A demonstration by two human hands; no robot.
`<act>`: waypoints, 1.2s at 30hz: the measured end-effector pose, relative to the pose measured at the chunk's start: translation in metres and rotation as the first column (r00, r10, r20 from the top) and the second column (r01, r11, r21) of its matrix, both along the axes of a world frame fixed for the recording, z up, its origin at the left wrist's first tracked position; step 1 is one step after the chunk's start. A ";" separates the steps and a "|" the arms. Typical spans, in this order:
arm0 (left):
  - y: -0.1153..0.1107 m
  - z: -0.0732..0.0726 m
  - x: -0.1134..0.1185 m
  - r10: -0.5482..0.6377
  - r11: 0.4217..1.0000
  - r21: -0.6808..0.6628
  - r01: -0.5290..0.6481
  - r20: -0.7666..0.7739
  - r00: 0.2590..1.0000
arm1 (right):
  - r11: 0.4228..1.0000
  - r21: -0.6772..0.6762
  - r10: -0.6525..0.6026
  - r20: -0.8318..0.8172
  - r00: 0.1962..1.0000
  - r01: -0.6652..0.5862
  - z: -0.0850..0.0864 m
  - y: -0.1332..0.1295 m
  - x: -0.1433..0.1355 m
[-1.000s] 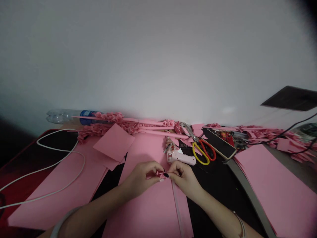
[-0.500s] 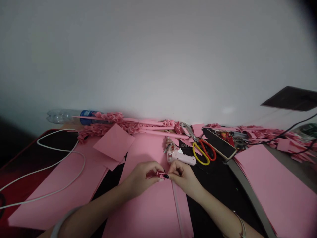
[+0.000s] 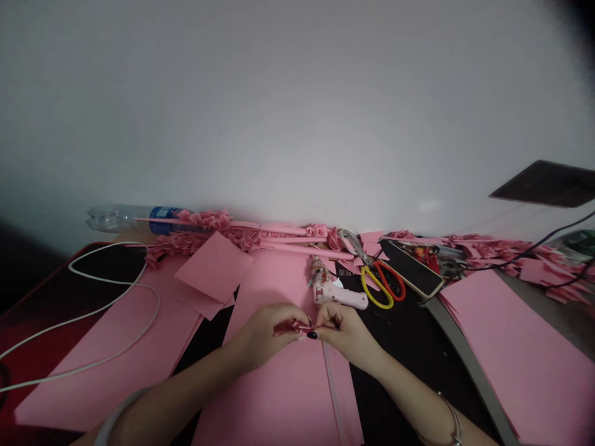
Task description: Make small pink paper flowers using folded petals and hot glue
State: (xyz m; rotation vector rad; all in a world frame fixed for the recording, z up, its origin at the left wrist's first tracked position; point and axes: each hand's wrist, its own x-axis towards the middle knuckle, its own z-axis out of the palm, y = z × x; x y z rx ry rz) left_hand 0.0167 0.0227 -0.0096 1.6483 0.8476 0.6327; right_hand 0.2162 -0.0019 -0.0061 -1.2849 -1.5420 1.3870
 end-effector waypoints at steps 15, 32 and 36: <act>0.002 0.004 0.001 0.085 0.988 -0.136 -0.068 0.124 0.989 | 0.997 0.075 -0.010 0.001 1.000 0.010 -0.001 0.000 0.000; -0.003 0.004 0.005 0.066 0.989 -0.142 -0.046 0.137 0.988 | 0.916 0.398 -0.135 0.177 0.975 0.055 -0.001 -0.016 -0.008; -0.003 0.003 0.005 0.054 0.993 -0.105 -0.043 0.104 0.993 | 0.898 0.437 -0.159 0.195 0.968 0.060 -0.001 -0.017 -0.009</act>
